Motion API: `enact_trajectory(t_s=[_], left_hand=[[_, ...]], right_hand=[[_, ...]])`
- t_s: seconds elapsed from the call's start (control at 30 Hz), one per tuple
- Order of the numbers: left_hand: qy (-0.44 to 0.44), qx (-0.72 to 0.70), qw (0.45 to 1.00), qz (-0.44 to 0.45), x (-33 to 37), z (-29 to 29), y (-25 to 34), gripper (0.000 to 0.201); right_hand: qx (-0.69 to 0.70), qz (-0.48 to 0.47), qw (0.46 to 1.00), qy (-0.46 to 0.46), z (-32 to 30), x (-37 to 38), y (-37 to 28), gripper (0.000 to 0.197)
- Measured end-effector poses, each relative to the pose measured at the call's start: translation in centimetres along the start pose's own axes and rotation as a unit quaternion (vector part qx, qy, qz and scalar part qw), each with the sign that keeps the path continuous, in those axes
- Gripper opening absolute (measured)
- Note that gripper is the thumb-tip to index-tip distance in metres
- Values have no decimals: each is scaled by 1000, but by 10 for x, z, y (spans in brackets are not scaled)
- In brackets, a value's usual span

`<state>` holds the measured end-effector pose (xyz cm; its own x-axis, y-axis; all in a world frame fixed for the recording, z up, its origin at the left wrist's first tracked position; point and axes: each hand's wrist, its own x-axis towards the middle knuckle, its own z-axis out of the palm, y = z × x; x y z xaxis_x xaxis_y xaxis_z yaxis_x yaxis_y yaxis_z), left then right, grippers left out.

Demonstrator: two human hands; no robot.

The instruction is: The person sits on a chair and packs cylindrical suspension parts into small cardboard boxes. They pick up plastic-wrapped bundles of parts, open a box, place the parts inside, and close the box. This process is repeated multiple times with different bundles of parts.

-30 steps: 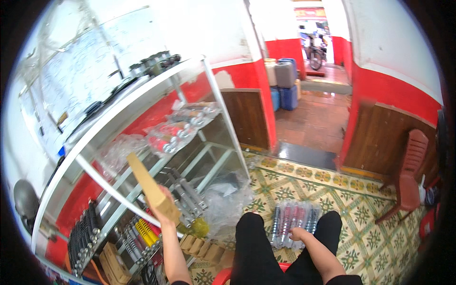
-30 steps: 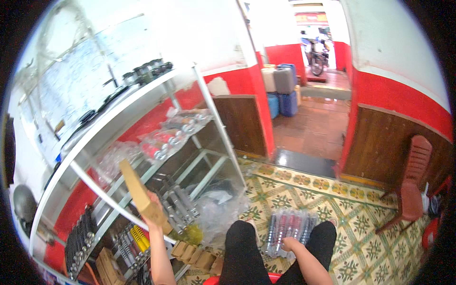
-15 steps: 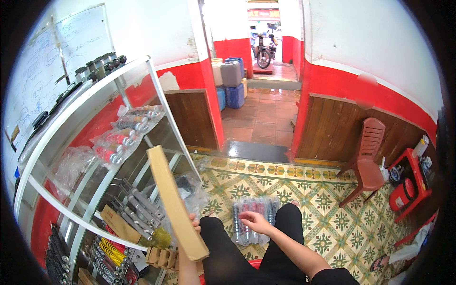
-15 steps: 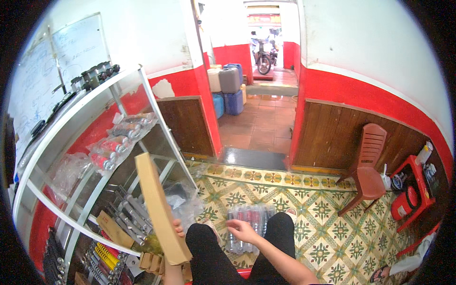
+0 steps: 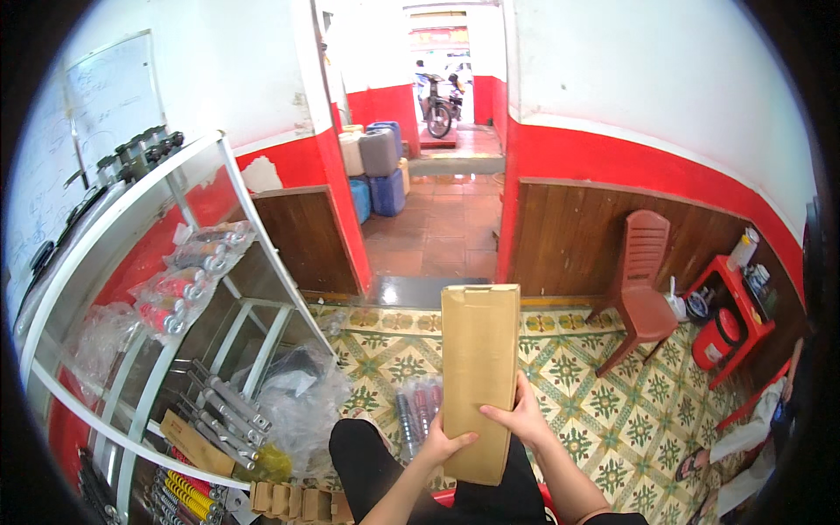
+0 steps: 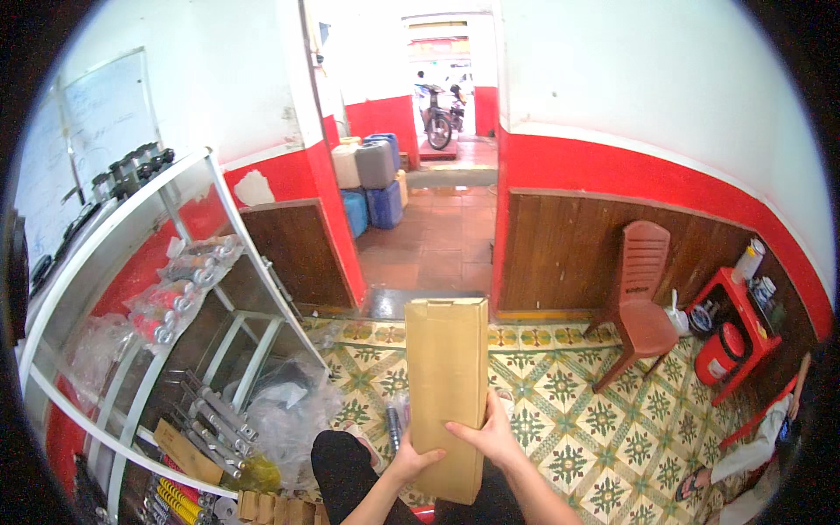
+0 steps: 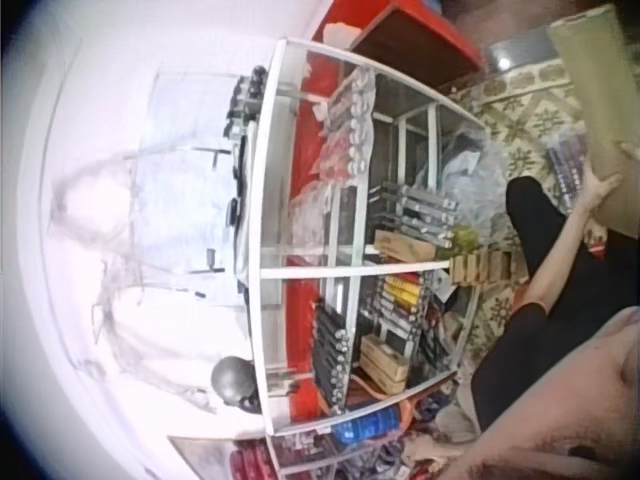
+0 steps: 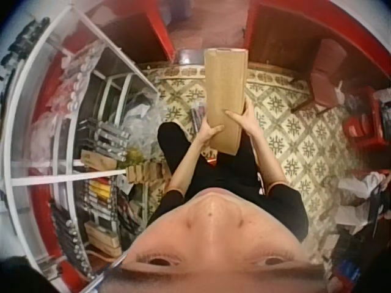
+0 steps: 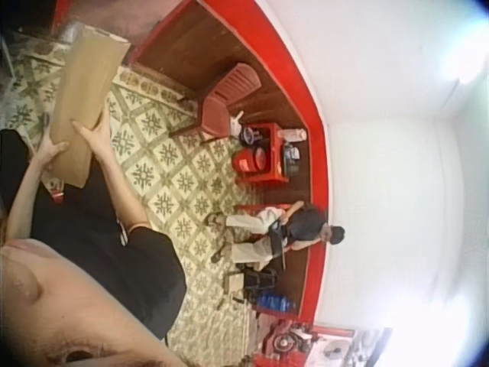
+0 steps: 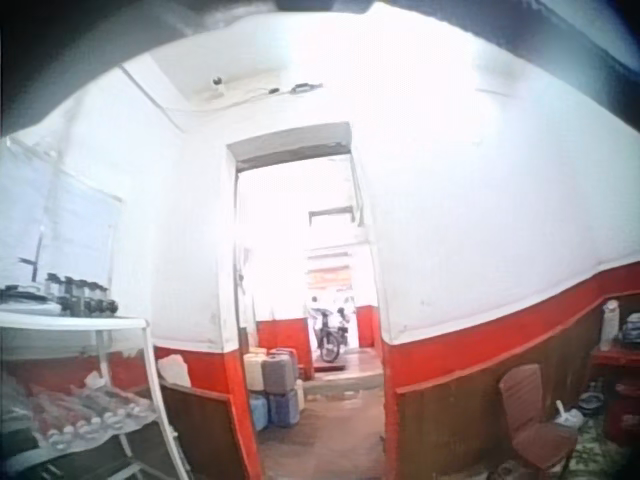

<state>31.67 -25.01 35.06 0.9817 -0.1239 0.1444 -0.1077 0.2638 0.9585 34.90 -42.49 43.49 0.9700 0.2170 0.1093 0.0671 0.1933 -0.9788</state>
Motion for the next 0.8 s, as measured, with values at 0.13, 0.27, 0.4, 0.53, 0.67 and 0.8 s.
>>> enact_trajectory(t_s=[0.13,0.27,0.4,0.53,0.67,0.8], left_hand=[[-54,94,994,-12,19,16,-7,91],[-83,134,987,8,17,30,-15,82],[-123,193,973,30,8,32,-24,70],[-152,213,964,-44,8,27,-17,59],[-112,191,975,36,17,34,12,65],[-62,56,990,113,39,38,56,78]], right_hand=[[-4,-62,997,-46,-37,-5,-11,80],[-42,-5,995,-94,-70,-21,12,86],[-59,-13,995,-75,-72,-43,19,86],[-87,33,988,-125,-73,-33,5,89],[-65,-150,985,-51,-37,-23,-56,88],[-28,-212,976,-29,-16,-4,-92,87]])
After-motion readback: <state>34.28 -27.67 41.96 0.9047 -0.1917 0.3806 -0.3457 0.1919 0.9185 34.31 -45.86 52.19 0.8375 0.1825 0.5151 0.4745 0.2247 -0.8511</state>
